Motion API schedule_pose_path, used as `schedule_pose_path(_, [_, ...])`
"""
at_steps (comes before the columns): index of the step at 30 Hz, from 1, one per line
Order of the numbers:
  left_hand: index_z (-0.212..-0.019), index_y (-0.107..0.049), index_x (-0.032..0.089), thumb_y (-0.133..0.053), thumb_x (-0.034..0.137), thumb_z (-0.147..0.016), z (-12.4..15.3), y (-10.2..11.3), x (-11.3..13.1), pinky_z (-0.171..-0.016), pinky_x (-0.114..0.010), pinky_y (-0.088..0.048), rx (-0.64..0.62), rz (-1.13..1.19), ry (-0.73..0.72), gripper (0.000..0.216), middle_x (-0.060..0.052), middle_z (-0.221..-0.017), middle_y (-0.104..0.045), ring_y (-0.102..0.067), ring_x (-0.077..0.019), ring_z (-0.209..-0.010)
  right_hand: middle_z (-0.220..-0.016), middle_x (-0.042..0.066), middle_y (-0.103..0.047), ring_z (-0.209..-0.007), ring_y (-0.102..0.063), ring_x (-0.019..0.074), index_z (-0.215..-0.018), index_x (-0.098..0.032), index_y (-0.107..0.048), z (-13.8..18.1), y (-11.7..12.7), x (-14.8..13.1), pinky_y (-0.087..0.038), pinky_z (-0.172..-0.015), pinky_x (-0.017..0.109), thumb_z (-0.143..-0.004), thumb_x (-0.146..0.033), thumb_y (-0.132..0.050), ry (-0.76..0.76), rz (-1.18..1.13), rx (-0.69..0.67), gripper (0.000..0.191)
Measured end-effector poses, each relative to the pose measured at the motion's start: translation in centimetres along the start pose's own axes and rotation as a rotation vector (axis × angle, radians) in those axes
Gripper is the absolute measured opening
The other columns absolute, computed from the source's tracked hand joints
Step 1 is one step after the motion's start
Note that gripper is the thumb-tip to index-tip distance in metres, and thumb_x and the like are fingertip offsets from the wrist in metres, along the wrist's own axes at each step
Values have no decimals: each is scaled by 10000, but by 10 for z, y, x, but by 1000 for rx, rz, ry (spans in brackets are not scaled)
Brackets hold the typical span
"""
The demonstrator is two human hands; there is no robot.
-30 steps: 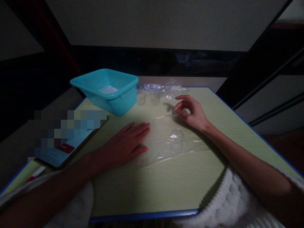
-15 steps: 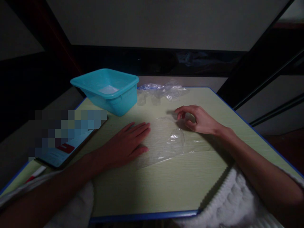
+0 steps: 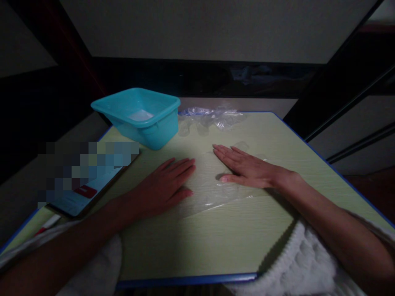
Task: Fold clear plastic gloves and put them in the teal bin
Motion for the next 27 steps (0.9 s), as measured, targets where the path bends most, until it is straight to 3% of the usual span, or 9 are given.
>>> schedule_pose_path(7, [-1368, -329, 84, -306, 371, -949, 1, 2, 0, -1091, -450, -239, 27, 40, -10, 508, -169, -1441, -345, -309, -251, -1330, -1492, 200, -97, -1383, -75, 282, -1438, -31, -127, 4, 7, -2, -94, -1100, 553, -891, -603, -267, 31, -9, 49, 803])
schedule_pose_path(11, [-1380, -294, 87, -283, 265, -960, 1, 9, 4, -1102, -443, -221, 120, 68, -85, 456, -158, -1408, -405, -355, -221, -1310, -1422, 177, -359, -1341, -275, 271, -1385, -86, -319, 14, 20, -6, -169, -1081, 578, -946, -413, -270, 90, 79, 208, 550])
schedule_pose_path(16, [-1268, -433, 114, -287, 141, -946, 3, 14, 8, -1077, -410, -283, 220, 124, -212, 354, -122, -1264, -571, -504, -171, -1192, -1245, 151, -575, -1208, -488, 237, -1223, -94, -511, 17, 25, -11, -279, -1057, 529, -934, -254, -240, 167, 166, 296, 427])
schedule_pose_path(27, [-1160, -485, 109, -321, 133, -940, 3, 17, 13, -1027, -369, -351, 273, 119, -320, 275, -100, -1107, -667, -602, -149, -1056, -1214, 149, -596, -1114, -565, 240, -1175, -111, -543, 12, 21, -15, -324, -1025, 517, -930, -247, -239, 155, 188, 315, 414])
Point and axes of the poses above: each hand's wrist, its own z-axis away from the middle knuckle, its own y-axis out of the back of the hand, x = y × z, the point moved 2 cm from there along -z, towards the middle knuckle
